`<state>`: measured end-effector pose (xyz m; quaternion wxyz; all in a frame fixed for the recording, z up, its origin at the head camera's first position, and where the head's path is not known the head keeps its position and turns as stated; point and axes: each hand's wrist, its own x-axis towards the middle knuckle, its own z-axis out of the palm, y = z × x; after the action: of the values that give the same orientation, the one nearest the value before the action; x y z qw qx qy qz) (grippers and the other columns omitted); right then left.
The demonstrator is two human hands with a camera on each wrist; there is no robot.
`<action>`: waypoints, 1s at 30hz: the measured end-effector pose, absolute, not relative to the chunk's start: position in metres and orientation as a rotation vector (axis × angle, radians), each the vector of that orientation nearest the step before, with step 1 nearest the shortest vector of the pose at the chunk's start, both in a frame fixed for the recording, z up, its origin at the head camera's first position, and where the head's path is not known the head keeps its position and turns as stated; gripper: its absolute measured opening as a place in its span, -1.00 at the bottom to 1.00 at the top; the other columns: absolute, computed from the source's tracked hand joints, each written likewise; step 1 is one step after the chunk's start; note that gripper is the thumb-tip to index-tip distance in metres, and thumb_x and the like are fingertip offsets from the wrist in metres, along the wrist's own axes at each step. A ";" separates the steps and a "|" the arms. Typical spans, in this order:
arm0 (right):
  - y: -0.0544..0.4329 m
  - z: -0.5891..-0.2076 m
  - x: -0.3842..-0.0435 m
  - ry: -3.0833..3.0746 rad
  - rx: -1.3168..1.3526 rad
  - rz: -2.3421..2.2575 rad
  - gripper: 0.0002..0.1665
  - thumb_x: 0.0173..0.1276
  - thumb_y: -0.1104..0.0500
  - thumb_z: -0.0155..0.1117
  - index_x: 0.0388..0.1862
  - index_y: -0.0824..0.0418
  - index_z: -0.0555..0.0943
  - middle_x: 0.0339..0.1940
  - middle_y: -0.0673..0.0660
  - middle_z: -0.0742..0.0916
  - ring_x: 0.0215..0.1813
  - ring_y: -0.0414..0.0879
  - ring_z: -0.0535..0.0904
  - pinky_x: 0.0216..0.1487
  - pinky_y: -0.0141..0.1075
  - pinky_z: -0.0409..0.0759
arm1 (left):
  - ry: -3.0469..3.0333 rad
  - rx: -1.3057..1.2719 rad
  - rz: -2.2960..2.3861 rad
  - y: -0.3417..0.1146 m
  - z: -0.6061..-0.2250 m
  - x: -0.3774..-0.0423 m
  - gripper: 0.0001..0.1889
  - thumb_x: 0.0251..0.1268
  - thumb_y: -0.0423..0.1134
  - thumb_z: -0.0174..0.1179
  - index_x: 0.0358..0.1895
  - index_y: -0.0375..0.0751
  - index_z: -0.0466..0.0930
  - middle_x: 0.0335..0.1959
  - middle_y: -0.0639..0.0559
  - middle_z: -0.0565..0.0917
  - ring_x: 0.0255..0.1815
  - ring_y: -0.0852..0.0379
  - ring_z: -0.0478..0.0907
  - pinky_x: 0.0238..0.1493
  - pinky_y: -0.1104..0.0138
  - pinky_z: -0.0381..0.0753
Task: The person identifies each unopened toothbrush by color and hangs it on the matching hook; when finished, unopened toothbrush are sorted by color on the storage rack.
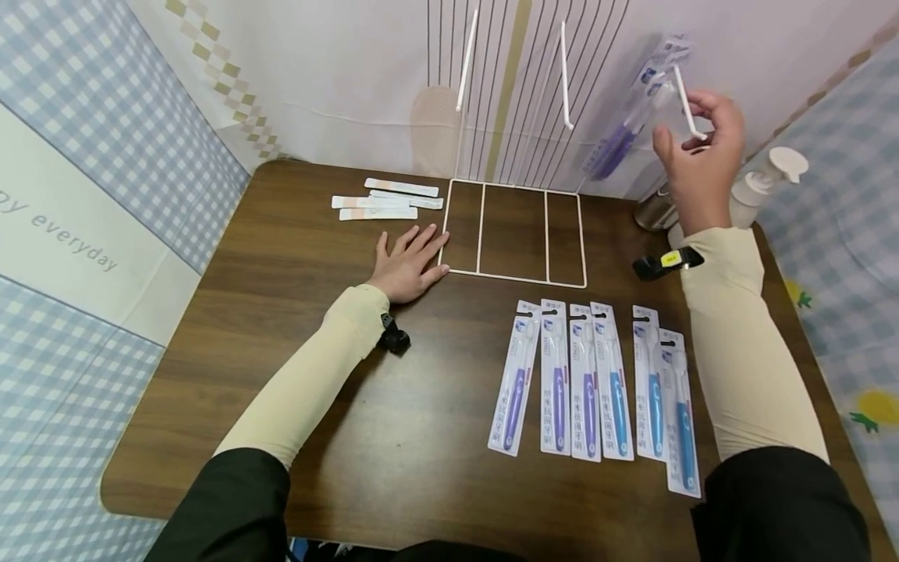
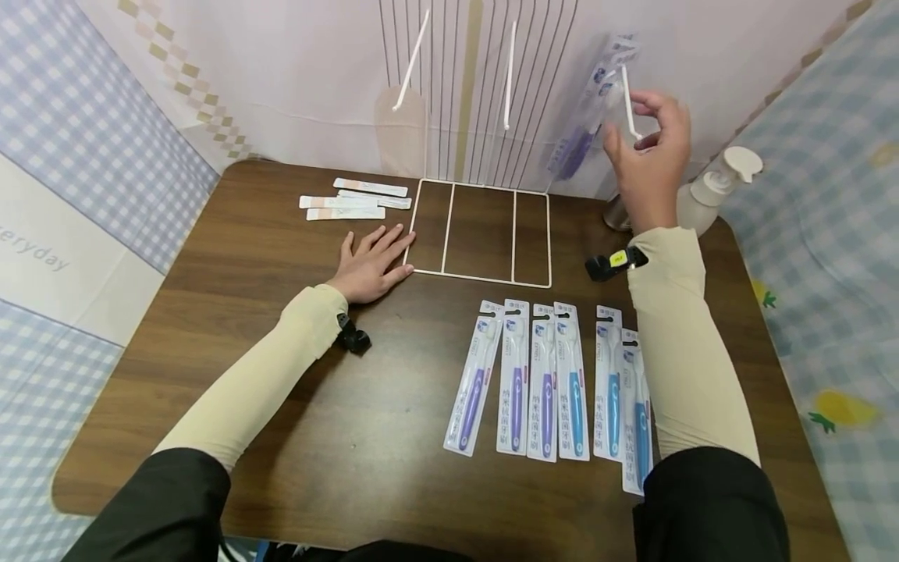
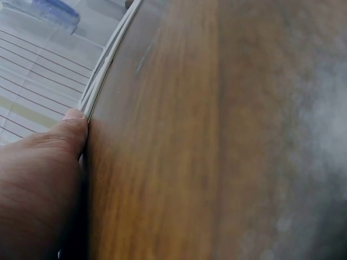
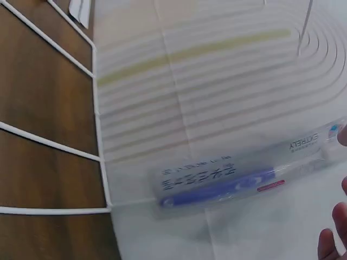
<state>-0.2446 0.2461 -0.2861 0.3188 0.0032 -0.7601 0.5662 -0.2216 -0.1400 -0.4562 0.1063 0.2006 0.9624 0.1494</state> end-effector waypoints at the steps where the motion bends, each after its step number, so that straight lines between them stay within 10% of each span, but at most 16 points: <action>1: 0.246 -0.291 -0.241 -2.000 0.010 1.497 -0.61 0.26 0.26 0.42 0.08 0.06 0.79 -0.06 -0.12 0.66 -0.09 -0.29 0.49 -0.11 -0.41 0.39 | 2.834 0.592 0.441 -0.140 -0.457 -0.222 -0.26 0.68 0.32 -0.20 0.77 0.28 -0.14 0.78 0.17 -0.19 0.76 0.02 -0.31 0.56 -0.27 -0.58; 5: 0.244 -0.316 -0.222 -2.042 0.000 1.619 -0.70 0.31 0.25 0.48 0.02 0.09 0.82 -0.10 -0.07 0.70 -0.30 -0.26 0.44 -0.20 -0.43 0.39 | 2.843 0.591 0.441 -0.140 -0.458 -0.221 -0.25 0.68 0.32 -0.19 0.77 0.27 -0.14 0.78 0.17 -0.19 0.76 0.01 -0.30 0.56 -0.27 -0.57; 15: 0.210 -0.386 -0.138 -2.698 0.211 1.214 -0.60 0.41 0.04 0.53 0.17 0.12 0.78 0.11 0.14 0.69 0.10 0.04 0.45 0.20 0.01 0.30 | 2.844 0.595 0.439 -0.138 -0.455 -0.221 -0.25 0.69 0.33 -0.21 0.77 0.26 -0.14 0.78 0.15 -0.19 0.76 0.01 -0.31 0.56 -0.27 -0.57; 30: 0.188 -0.451 -0.091 -2.953 0.354 0.703 -0.37 0.20 -0.26 0.63 0.17 0.01 0.83 0.17 0.27 0.62 0.05 0.35 0.37 -0.01 0.26 0.19 | 2.837 0.587 0.440 -0.138 -0.455 -0.222 -0.26 0.69 0.33 -0.24 0.77 0.28 -0.15 0.78 0.17 -0.20 0.76 0.02 -0.32 0.55 -0.26 -0.60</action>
<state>-0.0910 0.1878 -0.4507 0.0429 0.1157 -0.9654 0.2299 -0.2223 -0.1379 -0.4551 0.1052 0.1993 0.9628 0.1494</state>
